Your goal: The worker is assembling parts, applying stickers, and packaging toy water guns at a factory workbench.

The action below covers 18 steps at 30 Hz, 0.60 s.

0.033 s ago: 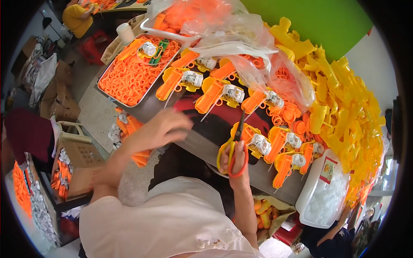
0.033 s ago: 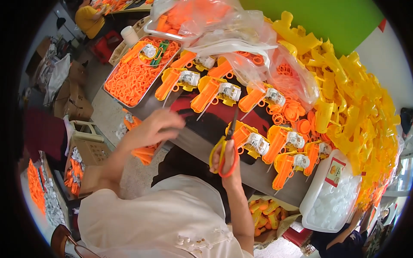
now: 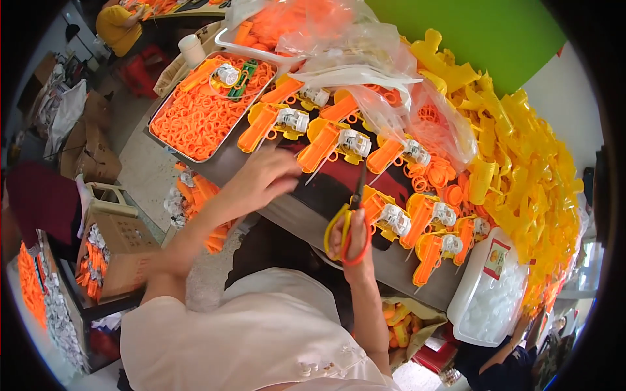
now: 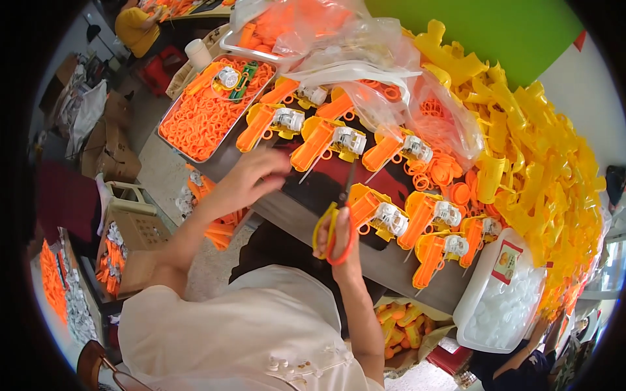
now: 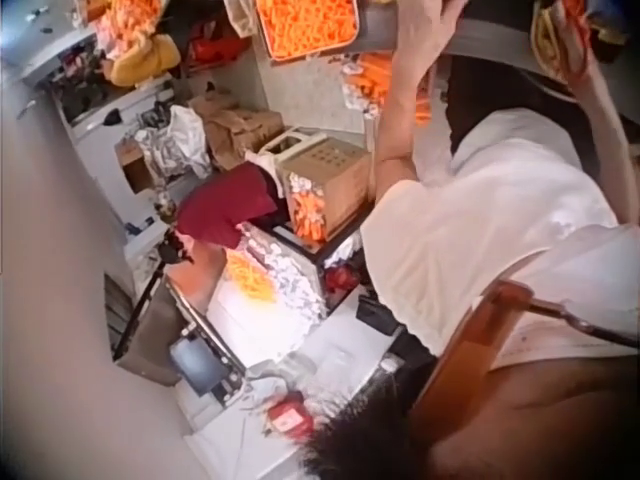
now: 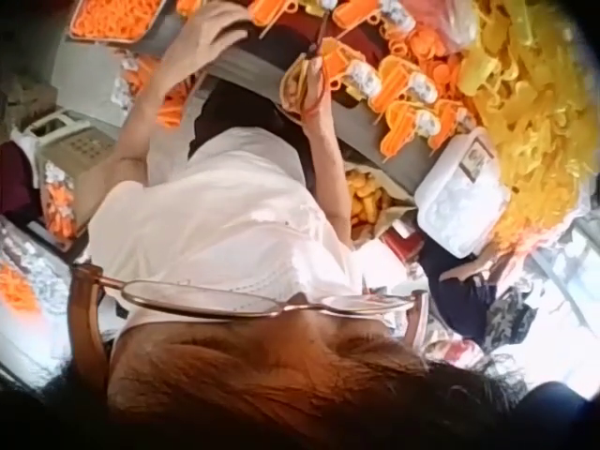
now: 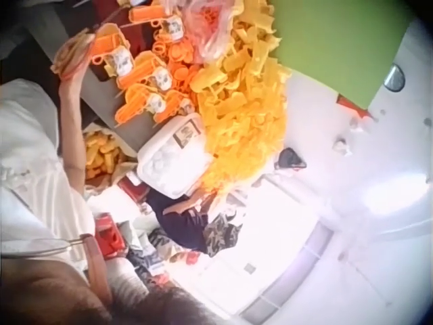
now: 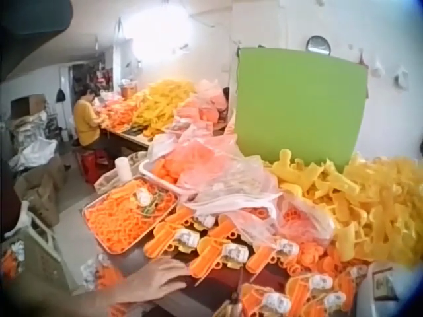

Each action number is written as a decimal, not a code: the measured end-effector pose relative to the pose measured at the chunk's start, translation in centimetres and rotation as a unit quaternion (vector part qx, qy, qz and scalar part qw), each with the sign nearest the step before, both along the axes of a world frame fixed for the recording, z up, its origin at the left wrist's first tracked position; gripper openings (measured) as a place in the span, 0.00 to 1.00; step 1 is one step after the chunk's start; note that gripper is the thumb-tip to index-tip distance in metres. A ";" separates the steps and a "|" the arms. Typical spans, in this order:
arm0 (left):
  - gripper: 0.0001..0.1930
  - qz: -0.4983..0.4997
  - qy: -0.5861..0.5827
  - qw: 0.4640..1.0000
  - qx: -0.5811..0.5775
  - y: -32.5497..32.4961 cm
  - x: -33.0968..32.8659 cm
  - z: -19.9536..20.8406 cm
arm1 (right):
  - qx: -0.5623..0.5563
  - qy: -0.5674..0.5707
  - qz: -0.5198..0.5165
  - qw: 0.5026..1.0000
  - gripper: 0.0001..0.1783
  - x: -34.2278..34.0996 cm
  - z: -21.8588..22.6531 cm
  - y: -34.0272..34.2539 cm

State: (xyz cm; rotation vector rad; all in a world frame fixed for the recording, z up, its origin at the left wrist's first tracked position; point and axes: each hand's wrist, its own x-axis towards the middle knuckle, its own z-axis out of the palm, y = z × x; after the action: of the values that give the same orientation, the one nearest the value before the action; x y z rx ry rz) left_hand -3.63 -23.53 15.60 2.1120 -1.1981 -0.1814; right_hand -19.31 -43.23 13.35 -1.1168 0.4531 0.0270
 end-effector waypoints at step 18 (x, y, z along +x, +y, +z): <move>0.05 0.206 -0.266 0.942 0.003 -9.2 6.1 -4.5 | -0.035 0.021 -0.009 0.999 0.31 1.9 0.2 1.0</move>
State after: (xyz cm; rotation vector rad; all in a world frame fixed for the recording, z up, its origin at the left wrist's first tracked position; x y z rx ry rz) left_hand 2.43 -32.72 11.06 2.4435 -0.9948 0.6130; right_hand -17.42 -42.27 13.51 -1.1833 0.5049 0.0192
